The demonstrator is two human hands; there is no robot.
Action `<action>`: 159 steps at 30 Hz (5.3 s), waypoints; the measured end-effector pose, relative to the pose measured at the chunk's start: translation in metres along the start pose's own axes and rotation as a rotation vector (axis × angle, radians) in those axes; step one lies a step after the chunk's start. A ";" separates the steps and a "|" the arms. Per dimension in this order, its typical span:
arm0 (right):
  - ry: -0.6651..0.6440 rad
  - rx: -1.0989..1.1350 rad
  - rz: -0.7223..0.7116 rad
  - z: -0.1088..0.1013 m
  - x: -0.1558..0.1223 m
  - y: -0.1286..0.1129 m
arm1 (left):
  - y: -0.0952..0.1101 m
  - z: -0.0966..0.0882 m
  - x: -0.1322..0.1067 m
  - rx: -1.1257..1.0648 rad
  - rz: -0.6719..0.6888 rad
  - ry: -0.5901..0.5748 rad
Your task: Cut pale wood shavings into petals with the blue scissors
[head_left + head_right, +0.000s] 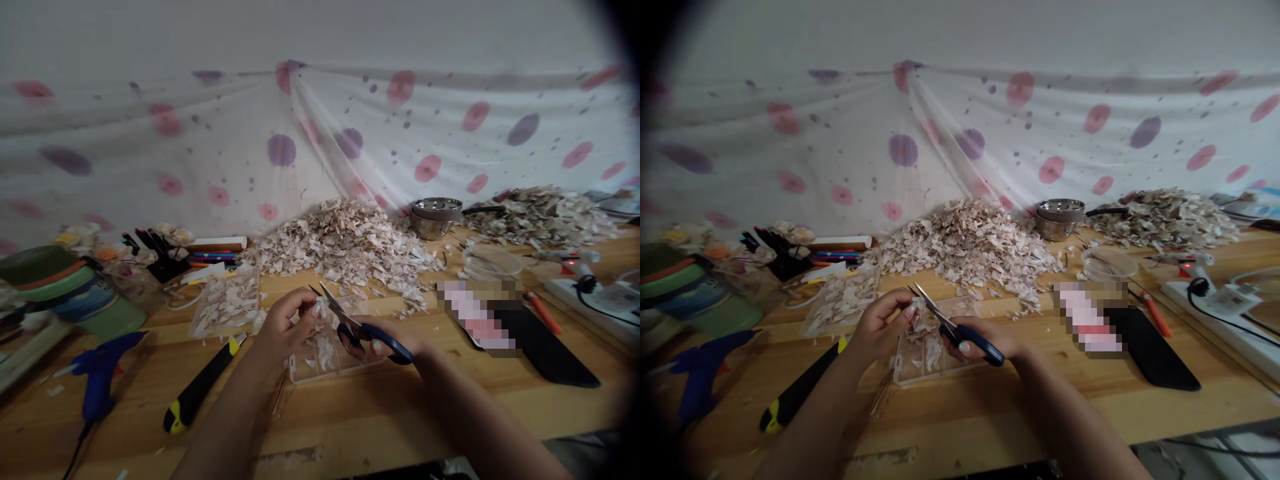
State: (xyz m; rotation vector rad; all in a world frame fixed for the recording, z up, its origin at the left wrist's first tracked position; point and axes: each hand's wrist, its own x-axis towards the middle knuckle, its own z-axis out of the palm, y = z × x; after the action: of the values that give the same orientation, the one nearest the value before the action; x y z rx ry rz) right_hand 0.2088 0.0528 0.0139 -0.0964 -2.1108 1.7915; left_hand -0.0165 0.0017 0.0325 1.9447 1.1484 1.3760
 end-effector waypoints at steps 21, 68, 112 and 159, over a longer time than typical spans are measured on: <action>0.047 -0.218 0.020 0.001 0.000 0.004 | -0.004 0.006 -0.001 0.123 -0.011 0.232; 0.164 -0.076 0.034 0.011 0.007 0.023 | 0.004 0.008 -0.001 0.467 0.152 0.137; 0.141 -0.145 0.164 0.000 0.003 0.003 | -0.001 0.009 -0.001 0.309 0.212 0.219; 0.091 -0.289 0.248 -0.020 -0.010 -0.002 | -0.005 0.012 -0.005 -0.226 -0.086 0.148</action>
State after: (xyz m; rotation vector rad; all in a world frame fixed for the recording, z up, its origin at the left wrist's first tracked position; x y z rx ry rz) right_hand 0.2250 0.0678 0.0160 -0.5259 -2.3602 1.5594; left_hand -0.0084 0.0009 0.0214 1.6412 1.0763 1.5522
